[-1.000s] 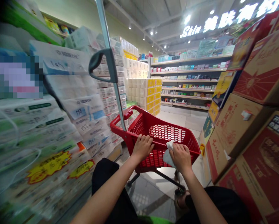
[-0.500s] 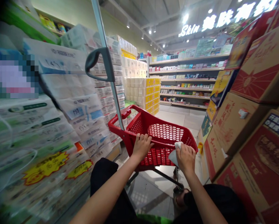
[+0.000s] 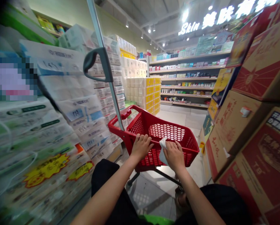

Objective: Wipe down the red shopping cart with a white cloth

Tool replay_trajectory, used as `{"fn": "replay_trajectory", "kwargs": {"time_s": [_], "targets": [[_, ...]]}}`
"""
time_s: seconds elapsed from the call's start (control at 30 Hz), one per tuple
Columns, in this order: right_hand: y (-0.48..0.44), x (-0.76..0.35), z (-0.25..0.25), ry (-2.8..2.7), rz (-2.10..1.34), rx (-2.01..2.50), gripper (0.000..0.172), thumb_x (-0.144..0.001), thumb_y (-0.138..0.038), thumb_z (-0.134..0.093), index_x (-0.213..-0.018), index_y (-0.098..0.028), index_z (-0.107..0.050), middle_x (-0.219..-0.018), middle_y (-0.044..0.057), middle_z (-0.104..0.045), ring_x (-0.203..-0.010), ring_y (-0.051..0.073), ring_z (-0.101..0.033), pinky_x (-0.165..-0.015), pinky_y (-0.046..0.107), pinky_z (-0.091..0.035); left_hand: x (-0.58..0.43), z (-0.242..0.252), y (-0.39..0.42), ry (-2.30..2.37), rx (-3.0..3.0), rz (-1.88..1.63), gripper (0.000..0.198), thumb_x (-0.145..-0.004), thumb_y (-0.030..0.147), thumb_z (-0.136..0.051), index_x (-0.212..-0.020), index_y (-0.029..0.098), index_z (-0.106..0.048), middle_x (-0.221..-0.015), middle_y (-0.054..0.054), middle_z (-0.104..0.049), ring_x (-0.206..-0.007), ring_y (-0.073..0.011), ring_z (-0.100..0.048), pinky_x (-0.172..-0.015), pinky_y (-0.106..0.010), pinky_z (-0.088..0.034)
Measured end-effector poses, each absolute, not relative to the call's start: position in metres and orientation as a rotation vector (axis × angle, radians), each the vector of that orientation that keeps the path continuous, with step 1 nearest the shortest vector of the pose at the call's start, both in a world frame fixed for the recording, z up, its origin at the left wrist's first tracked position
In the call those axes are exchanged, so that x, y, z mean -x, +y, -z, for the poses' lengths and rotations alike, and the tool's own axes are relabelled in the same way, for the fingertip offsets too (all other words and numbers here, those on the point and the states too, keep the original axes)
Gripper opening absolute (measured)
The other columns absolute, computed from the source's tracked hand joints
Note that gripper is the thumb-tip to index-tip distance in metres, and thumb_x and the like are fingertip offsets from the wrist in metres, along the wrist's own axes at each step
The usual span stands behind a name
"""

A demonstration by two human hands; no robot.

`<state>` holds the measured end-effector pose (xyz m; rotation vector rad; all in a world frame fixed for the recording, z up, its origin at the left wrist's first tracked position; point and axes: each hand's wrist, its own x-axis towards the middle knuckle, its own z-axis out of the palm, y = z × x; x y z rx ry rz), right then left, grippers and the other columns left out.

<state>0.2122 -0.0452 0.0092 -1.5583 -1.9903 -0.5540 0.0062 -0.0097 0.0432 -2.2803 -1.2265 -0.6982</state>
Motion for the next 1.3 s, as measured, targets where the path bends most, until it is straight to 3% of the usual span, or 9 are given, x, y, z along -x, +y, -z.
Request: {"fn": "replay_trajectory", "kwargs": {"time_s": [0.37,0.53,0.63,0.83,1.07,1.3], "targets": [[-0.065,-0.34,0.041,-1.715,0.661,1.8,0.039,-0.091,-0.039,-0.032,-0.116,-0.016,-0.052,-0.117,0.013,-0.062,-0.114,0.026,-0.053,-0.108,0.046,-0.024,-0.008,-0.043,-0.009,-1.238,2.278,0.709,0.022,-0.091,0.041,-0.052,-0.102,0.022,-0.056,-0.108,-0.007,-0.057,-0.102,-0.0242,-0.049,-0.106,-0.045,-0.029],[-0.057,-0.303,0.033,-1.647,0.652,1.809,0.041,-0.092,-0.04,-0.031,-0.113,-0.013,-0.056,-0.11,0.016,-0.063,-0.109,0.028,-0.053,-0.104,0.047,-0.029,-0.012,-0.042,-0.008,-1.272,2.249,0.685,0.024,-0.089,0.041,-0.056,-0.102,0.022,-0.057,-0.107,-0.008,-0.057,-0.102,-0.0251,-0.05,-0.105,-0.047,-0.03],[-0.052,-0.257,0.017,-1.784,0.602,1.693,0.039,-0.095,-0.039,-0.033,-0.117,-0.017,-0.055,-0.115,0.012,-0.063,-0.11,0.025,-0.052,-0.106,0.044,-0.026,-0.014,-0.042,-0.008,-1.279,2.244,0.681,0.025,-0.089,0.043,-0.057,-0.102,0.021,-0.058,-0.107,-0.008,-0.057,-0.101,-0.0254,-0.05,-0.104,-0.047,-0.03],[-0.041,-0.182,-0.013,-2.002,0.413,1.486,0.037,-0.098,-0.035,-0.031,-0.123,-0.02,-0.054,-0.12,0.009,-0.063,-0.11,0.021,-0.054,-0.1,0.036,-0.034,-0.013,-0.043,-0.011,-1.272,2.24,0.676,0.021,-0.091,0.04,-0.054,-0.101,0.022,-0.058,-0.104,-0.007,-0.057,-0.099,-0.0246,-0.05,-0.102,-0.046,-0.031],[-0.054,-0.23,-0.005,-1.975,0.521,1.534,0.037,-0.098,-0.033,-0.032,-0.126,-0.021,-0.053,-0.122,0.006,-0.063,-0.113,0.019,-0.055,-0.113,0.041,-0.017,-0.004,-0.045,-0.011,-1.211,2.277,0.676,0.022,-0.093,0.041,-0.049,-0.106,0.025,-0.056,-0.107,-0.005,-0.057,-0.1,-0.0236,-0.05,-0.103,-0.044,-0.03],[-0.068,-0.319,0.021,-1.762,0.576,1.728,0.04,-0.096,-0.041,-0.03,-0.113,-0.02,-0.059,-0.112,0.008,-0.067,-0.107,0.022,-0.059,-0.111,0.046,-0.017,-0.008,-0.046,-0.015,-1.249,2.28,0.706,0.024,-0.094,0.042,-0.045,-0.1,0.022,-0.057,-0.107,-0.007,-0.057,-0.102,-0.0247,-0.048,-0.105,-0.045,-0.029]]}}
